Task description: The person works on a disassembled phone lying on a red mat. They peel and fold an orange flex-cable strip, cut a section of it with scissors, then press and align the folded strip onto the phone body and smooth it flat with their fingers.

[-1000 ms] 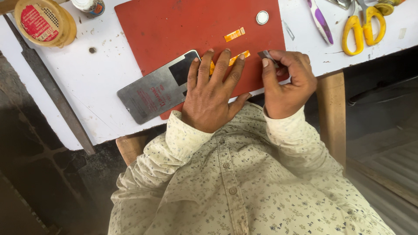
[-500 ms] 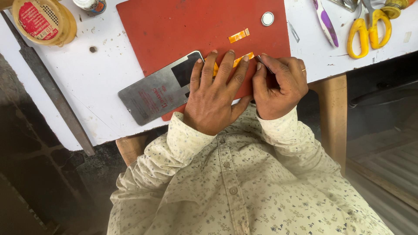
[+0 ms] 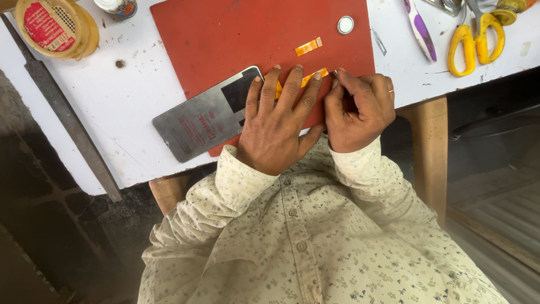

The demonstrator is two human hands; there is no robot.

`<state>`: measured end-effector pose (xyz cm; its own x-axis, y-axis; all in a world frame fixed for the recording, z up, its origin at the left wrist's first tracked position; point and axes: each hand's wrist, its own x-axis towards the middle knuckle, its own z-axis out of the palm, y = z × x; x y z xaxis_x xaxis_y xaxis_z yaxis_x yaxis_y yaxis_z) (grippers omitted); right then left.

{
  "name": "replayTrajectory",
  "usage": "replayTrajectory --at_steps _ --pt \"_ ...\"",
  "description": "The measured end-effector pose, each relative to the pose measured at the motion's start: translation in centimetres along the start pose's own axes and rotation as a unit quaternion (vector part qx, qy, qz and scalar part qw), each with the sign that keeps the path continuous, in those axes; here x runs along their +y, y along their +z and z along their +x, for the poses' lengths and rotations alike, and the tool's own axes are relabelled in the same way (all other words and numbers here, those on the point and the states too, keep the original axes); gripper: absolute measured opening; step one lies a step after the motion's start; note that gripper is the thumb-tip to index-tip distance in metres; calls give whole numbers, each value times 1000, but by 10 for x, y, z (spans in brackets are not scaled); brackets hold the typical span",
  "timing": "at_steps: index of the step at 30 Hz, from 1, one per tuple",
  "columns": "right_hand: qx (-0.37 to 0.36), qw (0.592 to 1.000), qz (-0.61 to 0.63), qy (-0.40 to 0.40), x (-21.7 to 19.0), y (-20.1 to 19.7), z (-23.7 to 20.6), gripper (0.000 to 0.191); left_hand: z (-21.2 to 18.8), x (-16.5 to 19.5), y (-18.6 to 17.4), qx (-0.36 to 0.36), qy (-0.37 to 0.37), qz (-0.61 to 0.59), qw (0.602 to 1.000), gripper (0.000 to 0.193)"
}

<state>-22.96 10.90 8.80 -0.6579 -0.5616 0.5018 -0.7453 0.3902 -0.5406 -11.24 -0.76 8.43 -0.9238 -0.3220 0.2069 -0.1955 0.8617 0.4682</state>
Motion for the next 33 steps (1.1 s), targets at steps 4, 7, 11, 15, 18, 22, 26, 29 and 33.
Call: replayTrajectory --at_steps 4,7,11,15,18,22,26,29,33 --pt "5 1000 17 -13 2 0 0 24 -1 0 1 6 3 3 1000 79" --pt "-1 999 -7 -38 4 2 1 24 -1 0 2 11 7 12 1000 77" --pt "-5 1000 -18 -17 3 2 0 23 -1 -1 3 9 9 12 1000 77" --pt "3 1000 -3 -23 3 2 1 24 -1 -1 3 12 11 19 1000 76" --pt "1 999 -7 -35 2 2 1 24 -2 -2 3 18 13 18 1000 74" --pt "4 1000 -15 -21 1 3 1 25 -2 -2 2 14 11 18 1000 75" --pt "4 1000 8 -26 1 2 2 24 -2 -1 1 20 10 15 1000 75" --pt "-1 999 -10 -31 1 2 2 25 -1 -1 1 9 8 11 1000 76" --pt "3 1000 2 -23 1 2 2 25 -1 0 0 20 11 16 1000 75"
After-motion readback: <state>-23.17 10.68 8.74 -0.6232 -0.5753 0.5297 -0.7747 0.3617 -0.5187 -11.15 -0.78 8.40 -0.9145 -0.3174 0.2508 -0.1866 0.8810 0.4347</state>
